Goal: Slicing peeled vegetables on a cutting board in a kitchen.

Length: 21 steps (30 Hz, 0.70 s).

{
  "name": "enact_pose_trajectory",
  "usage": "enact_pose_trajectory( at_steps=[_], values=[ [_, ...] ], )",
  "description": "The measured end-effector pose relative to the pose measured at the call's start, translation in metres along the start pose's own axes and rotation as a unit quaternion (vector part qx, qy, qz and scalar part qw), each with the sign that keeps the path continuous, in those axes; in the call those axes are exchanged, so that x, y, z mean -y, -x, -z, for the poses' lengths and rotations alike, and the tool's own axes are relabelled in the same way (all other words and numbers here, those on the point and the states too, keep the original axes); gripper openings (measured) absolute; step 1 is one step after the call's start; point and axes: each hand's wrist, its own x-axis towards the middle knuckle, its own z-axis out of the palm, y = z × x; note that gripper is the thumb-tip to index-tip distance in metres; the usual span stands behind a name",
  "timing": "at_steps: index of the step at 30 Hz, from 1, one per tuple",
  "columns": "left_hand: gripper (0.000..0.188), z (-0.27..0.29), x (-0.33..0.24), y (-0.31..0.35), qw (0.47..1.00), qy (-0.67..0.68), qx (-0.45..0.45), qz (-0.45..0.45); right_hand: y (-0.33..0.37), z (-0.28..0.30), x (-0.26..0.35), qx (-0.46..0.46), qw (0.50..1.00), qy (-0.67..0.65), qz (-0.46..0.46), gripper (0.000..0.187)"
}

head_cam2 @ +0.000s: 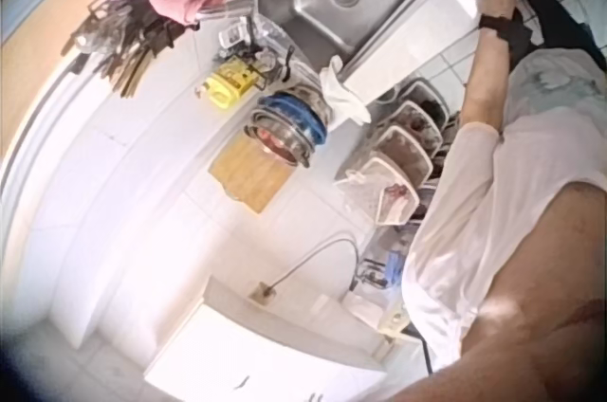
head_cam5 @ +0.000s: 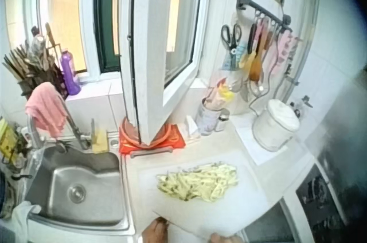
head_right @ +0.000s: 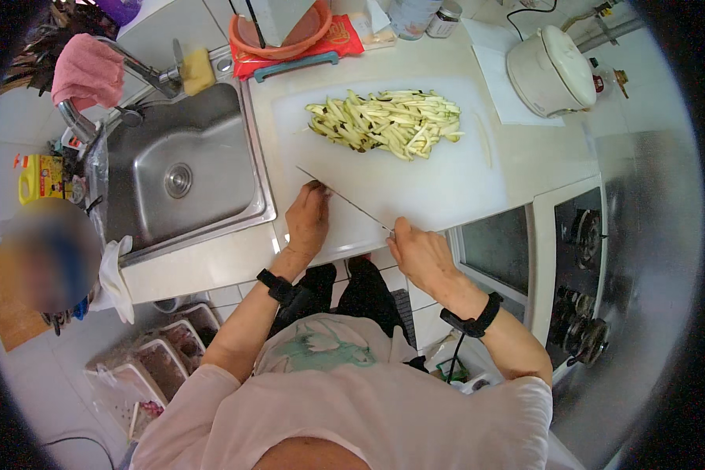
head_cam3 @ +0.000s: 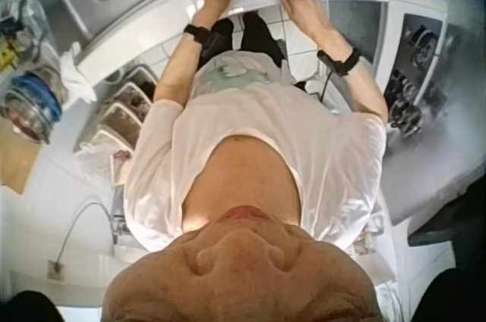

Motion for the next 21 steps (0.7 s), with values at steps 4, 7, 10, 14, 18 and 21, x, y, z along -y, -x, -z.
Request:
enact_pose_trajectory(
  at_steps=[4, 7, 10, 14, 18, 21],
  values=[
    [0.017, -0.002, -0.001, 0.002, 1.000, -0.006, -0.006, 0.015, -0.008, 0.007, -0.006, 0.034, 0.999, 0.000, 0.001, 0.023],
    [0.018, -0.006, 0.000, 0.003, 1.000, -0.025, -0.012, 0.015, -0.016, 0.014, -0.011, 0.048, 0.998, -0.024, 0.022, 0.023],
    [0.022, -0.004, -0.001, 0.002, 1.000, 0.000, 0.001, 0.031, -0.029, 0.008, -0.014, 0.059, 0.997, -0.024, 0.037, 0.023],
    [0.022, -0.006, -0.007, -0.001, 0.999, -0.025, -0.005, 0.019, -0.041, -0.017, -0.025, 0.039, 0.998, -0.028, 0.047, 0.024],
    [0.024, -0.004, -0.009, 0.002, 0.999, -0.042, -0.011, 0.026, -0.038, -0.021, -0.028, 0.035, 0.998, -0.025, 0.042, 0.024],
    [0.025, -0.008, -0.009, 0.003, 0.998, -0.064, 0.001, 0.019, -0.038, -0.010, -0.037, 0.038, 0.998, -0.033, 0.045, 0.022]
  ],
)
